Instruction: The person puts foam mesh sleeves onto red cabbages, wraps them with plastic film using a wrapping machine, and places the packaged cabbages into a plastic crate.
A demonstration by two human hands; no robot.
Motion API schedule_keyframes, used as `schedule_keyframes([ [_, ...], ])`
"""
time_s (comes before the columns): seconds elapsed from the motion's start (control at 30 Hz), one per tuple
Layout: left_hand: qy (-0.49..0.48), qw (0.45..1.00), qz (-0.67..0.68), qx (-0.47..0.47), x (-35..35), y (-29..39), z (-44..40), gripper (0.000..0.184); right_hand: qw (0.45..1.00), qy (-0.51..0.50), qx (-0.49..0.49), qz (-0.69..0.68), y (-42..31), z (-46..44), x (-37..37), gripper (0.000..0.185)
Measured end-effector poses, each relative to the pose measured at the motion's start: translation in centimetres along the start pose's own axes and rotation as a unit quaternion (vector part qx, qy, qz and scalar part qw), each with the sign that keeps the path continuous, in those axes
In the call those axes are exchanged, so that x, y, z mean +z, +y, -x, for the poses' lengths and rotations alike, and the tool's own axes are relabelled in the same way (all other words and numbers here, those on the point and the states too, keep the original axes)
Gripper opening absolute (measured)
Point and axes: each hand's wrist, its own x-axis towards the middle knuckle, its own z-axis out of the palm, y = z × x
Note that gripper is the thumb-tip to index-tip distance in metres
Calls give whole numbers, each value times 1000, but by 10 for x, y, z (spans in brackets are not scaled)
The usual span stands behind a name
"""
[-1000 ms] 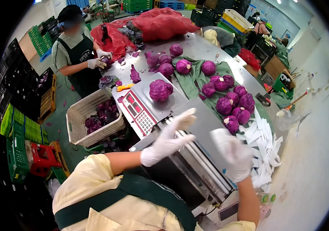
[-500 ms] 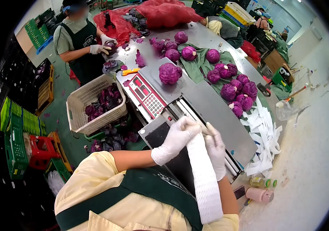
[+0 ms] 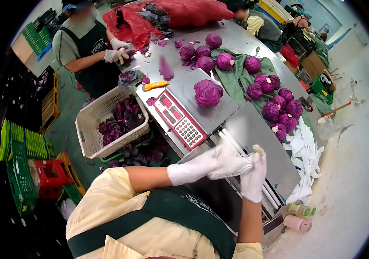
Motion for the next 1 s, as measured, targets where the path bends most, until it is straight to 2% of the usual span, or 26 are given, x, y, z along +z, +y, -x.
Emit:
schedule_keyframes([
  [0.03, -71, 991, 43, -105, -17, -4, 3, 29, 999, -29, 38, -19, -1, -22, -14, 24],
  [0.1, -97, 965, -17, -244, -65, 4, -3, 35, 997, -29, 78, 1, -8, -43, 16, 29],
  [0.13, -55, 952, -120, -277, -93, 18, -12, 29, 982, -74, 87, 150, -3, -59, 26, 33],
  [0.17, 31, 979, -115, -162, -87, 65, -15, 11, 944, -113, 95, 295, -1, -74, 36, 37],
  [0.2, 100, 983, -148, -36, -111, 74, -38, 11, 892, -180, 113, 398, 1, -80, 55, 44],
  [0.23, 140, 980, -140, 6, -137, 90, -61, 14, 800, -231, 120, 541, 1, -94, 69, 50],
  [0.27, 179, 969, -162, 44, -167, 97, -89, 15, 749, -284, 44, 597, 19, -124, 67, 47],
  [0.3, 218, 955, -183, 84, -189, 103, -116, 15, 732, -235, 85, 634, 26, -149, 77, 39],
  [0.33, 221, 954, -183, 86, -199, 114, -135, 18, 786, -173, 86, 587, 38, -171, 85, 35],
  [0.37, 227, 952, -183, 90, -206, 121, -149, 21, 765, -143, 43, 626, 47, -202, 90, 38],
  [0.4, 221, 954, -181, 89, -217, 118, -161, 21, 740, -117, -77, 658, 56, -224, 99, 43],
  [0.43, 260, 875, -401, 83, -230, 110, -174, 25, 728, -87, -102, 673, 66, -246, 102, 46],
  [0.47, 285, 746, -597, 74, -240, 104, -185, 29, 713, -62, -77, 694, 77, -262, 102, 46],
  [0.5, 282, 748, -597, 72, -243, 100, -189, 29, 698, -36, -50, 713, 91, -274, 95, 47],
  [0.57, 188, 661, -727, 14, -244, 88, -191, 30, 654, -99, 10, 750, 141, -304, 57, 42],
  [0.6, 179, 622, -762, -29, -238, 78, -194, 24, 743, -102, 74, 657, 151, -301, 50, 37],
  [0.67, 165, 665, -727, 52, -236, 73, -182, 23, 876, -61, 199, 434, 171, -294, 35, 29],
  [0.7, 153, 675, -719, 63, -238, 71, -179, 27, 921, 9, 255, 295, 146, -262, 75, 32],
  [0.73, 156, 678, -716, 64, -236, 67, -175, 27, 930, 35, 198, 308, 133, -240, 99, 32],
  [0.77, 152, 818, -542, 122, -233, 61, -167, 25, 935, 62, 142, 318, 122, -221, 111, 33],
  [0.8, 142, 914, -339, 172, -230, 54, -161, 24, 953, -2, 119, 277, 113, -209, 112, 34],
  [0.83, 87, 995, 49, -17, -224, 44, -158, 42, 952, 2, 126, 278, 99, -194, 115, 34],
  [0.9, 67, 945, 272, -171, -166, 98, -102, 62, 948, -125, 103, 275, 71, -159, 127, 35],
  [0.93, 72, 943, 272, -177, -173, 89, -97, 62, 948, -121, 110, 274, 61, -144, 128, 35],
  [0.97, -56, 895, 408, -172, -173, 93, -91, 67, 933, -129, 37, 334, 51, -130, 130, 30],
  [1.0, 13, 922, 337, -189, -170, 96, -81, 71, 909, -136, -34, 392, 39, -113, 131, 27],
])
